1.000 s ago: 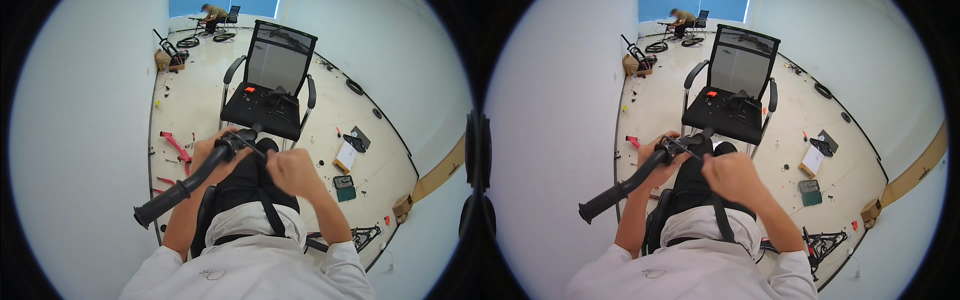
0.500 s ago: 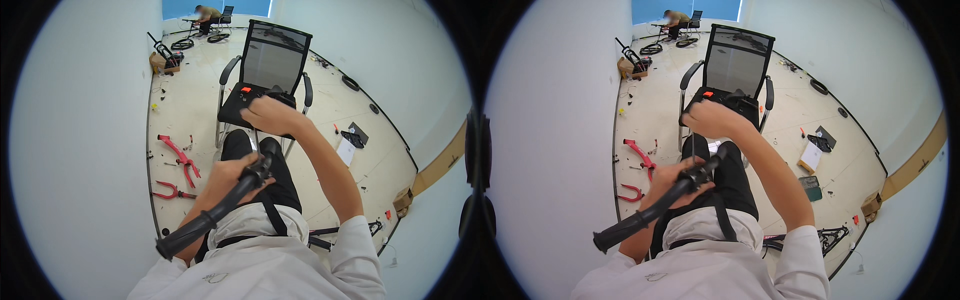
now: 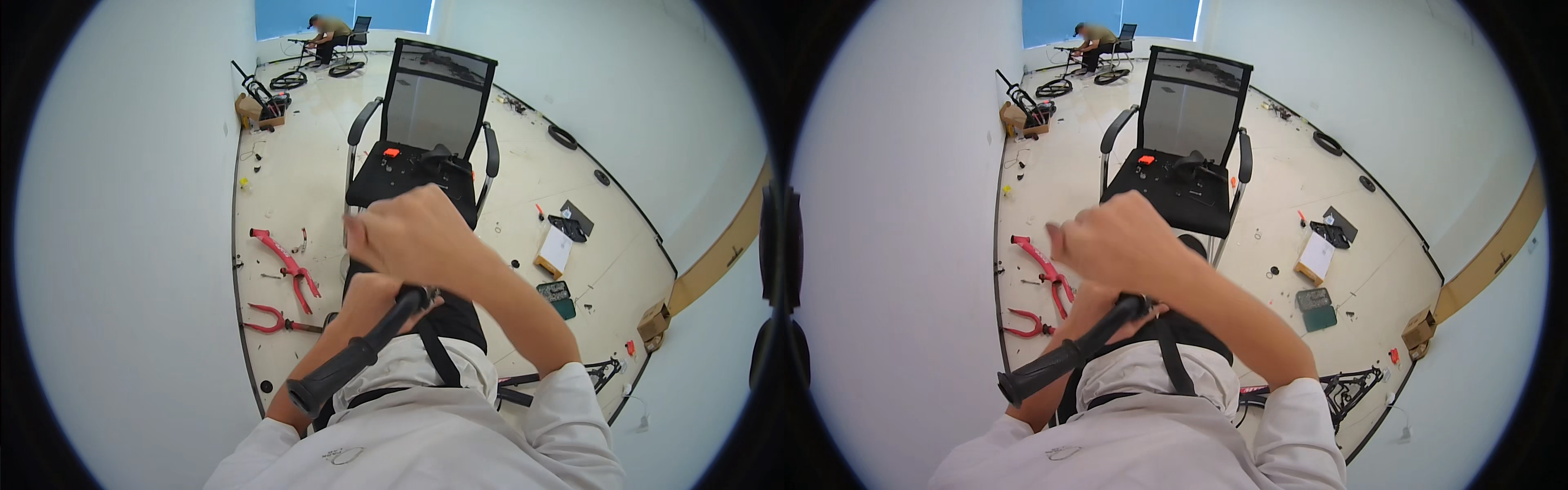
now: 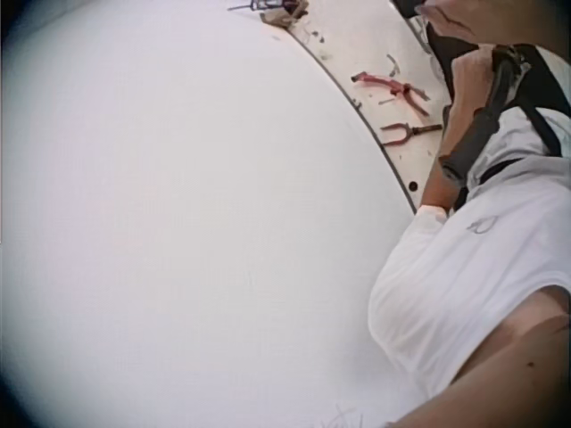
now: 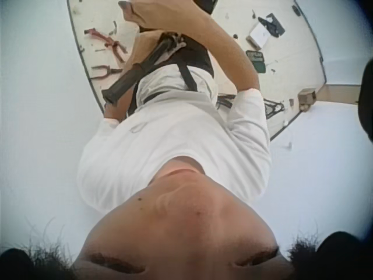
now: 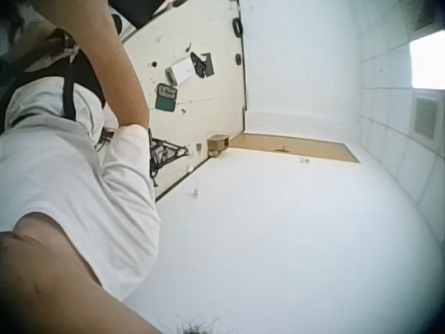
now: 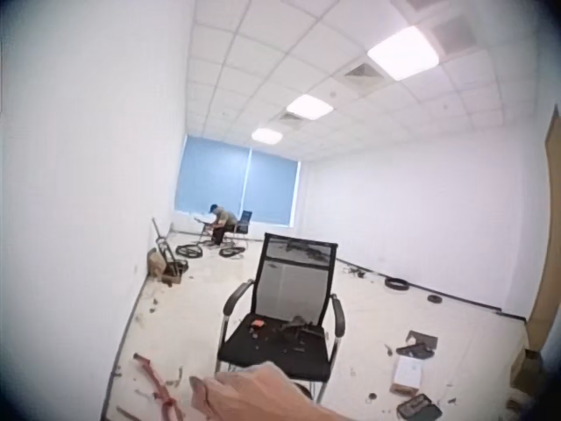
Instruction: The person assembles a bicycle handlebar by inserting an Allen key into the stem, tightening bolts, and adjusting the handlebar position. They use an Allen key to secure the components and ensure the handlebar is properly aligned.
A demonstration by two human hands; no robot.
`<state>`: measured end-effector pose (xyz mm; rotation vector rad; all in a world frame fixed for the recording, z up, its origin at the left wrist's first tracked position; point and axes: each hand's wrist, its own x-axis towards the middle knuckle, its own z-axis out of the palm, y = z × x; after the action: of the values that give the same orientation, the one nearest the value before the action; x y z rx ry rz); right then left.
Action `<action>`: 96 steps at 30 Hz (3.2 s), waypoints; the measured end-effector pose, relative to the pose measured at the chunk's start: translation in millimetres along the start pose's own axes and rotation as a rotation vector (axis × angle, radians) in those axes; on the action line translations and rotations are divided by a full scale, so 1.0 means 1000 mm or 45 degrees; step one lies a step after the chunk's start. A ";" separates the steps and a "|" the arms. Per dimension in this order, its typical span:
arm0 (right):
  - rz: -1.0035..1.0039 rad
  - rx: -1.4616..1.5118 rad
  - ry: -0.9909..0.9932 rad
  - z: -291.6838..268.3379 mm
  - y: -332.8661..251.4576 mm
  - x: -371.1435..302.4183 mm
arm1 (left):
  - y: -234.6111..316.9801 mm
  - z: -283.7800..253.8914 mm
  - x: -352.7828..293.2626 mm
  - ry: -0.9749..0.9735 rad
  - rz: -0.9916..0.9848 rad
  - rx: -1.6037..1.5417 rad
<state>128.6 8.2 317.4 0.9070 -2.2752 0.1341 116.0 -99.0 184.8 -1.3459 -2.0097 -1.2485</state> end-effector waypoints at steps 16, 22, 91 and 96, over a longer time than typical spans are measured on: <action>0.801 0.746 -0.443 0.054 0.096 -0.037 | 0.007 -0.001 -0.003 0.026 -0.138 -0.026; 1.091 1.163 -0.794 0.061 0.110 -0.057 | -0.001 -0.010 0.001 0.156 -0.180 0.060; 0.547 0.425 0.151 0.009 0.006 -0.092 | -0.004 -0.026 0.004 0.328 -0.413 -0.219; 0.408 0.312 0.137 0.018 0.009 -0.099 | -0.001 -0.026 0.006 0.283 -0.399 -0.209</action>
<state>165.1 65.6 243.3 0.6288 -2.3193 0.5992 108.7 -118.4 202.2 -0.9307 -2.0470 -1.6540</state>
